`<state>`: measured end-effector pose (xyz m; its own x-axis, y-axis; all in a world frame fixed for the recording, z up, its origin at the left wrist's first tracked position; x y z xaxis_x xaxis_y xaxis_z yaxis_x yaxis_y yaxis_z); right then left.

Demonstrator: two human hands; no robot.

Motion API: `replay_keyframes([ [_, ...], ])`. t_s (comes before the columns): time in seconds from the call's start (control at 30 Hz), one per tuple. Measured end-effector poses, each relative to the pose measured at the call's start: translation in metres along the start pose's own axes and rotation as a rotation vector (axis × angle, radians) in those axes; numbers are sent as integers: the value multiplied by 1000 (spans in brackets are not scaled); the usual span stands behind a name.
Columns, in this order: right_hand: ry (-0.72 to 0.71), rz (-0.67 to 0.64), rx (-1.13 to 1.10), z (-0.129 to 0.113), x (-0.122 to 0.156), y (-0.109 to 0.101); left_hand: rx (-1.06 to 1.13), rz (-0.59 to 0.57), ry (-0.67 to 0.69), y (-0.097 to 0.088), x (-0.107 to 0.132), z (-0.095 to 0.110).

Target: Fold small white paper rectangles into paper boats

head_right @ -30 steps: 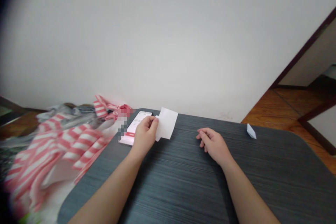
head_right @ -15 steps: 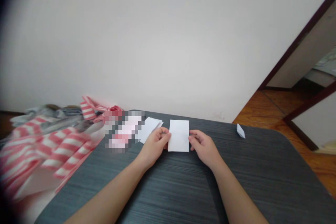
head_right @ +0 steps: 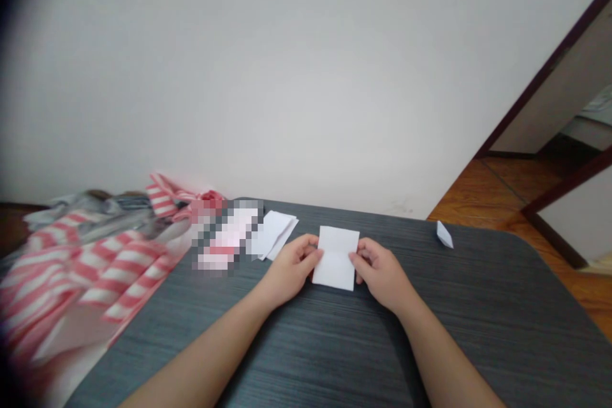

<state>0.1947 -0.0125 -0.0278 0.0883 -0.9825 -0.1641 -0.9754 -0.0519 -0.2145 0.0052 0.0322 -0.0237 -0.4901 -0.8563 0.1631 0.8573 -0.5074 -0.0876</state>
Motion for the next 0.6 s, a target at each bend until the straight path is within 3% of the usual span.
replay_keyframes([
  [0.3, -14, -28, -53, -3, 2, -1, 55, -48, -37, 0, -1, -1],
  [0.6, 3, -21, 45, -4, 3, -7, 79, -40, -49, -2, -2, 1],
])
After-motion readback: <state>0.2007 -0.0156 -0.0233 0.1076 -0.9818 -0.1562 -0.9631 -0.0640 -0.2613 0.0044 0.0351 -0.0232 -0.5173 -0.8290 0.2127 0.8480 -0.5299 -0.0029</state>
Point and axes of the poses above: each hand's wrist, its own x-axis away from the middle knuckle, its own y-axis out of the palm, z = x × y, the point moved 3 cm from there along -x, towards the middle knuckle, and after that the axes turned 9 degrees about -y, right-handed, at the moved point
